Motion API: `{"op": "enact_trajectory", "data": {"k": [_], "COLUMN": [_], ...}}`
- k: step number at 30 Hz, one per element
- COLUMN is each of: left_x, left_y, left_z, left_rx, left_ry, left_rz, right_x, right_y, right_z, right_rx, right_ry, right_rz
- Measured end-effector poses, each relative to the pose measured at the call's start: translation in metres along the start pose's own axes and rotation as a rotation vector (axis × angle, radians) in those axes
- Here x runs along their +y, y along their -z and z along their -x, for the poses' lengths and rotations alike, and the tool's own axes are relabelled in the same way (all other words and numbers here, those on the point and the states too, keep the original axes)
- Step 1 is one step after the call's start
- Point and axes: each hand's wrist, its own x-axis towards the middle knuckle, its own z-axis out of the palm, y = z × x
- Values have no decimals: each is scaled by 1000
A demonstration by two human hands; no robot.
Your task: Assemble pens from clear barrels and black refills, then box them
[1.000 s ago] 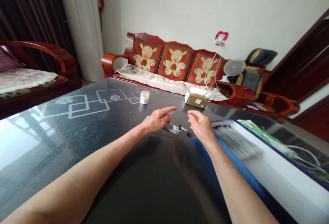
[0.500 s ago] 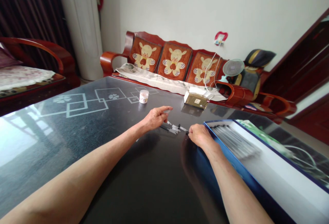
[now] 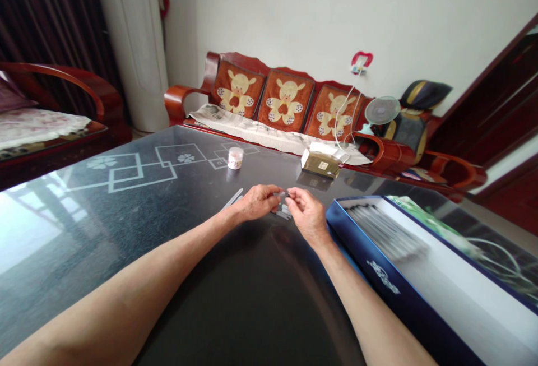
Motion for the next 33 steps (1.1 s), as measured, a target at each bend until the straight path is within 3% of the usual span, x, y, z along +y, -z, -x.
{"op": "enact_trajectory", "data": {"k": [4,14,20,26,33], "left_x": [-2,4,2,-1,-4], "left_y": [0,3,3,3,2], "left_z": [1,3,5,5,3], "left_rx": [-3,1,29,46,50], "left_ry": [-11,2,-139,-183,-213], "left_rz": [-36,-85,-168,-181,-239], "right_x": [6,-5,-8,-7,-3], "right_y": [-7,-13,-14,-14,-16], "right_z": [10,11,7,7,10], "right_rx": [28,114,97,71,49], "right_ry": [-4,-368,-555,-594,-581], "right_rz": [29,-464,-743,-834,-781]}}
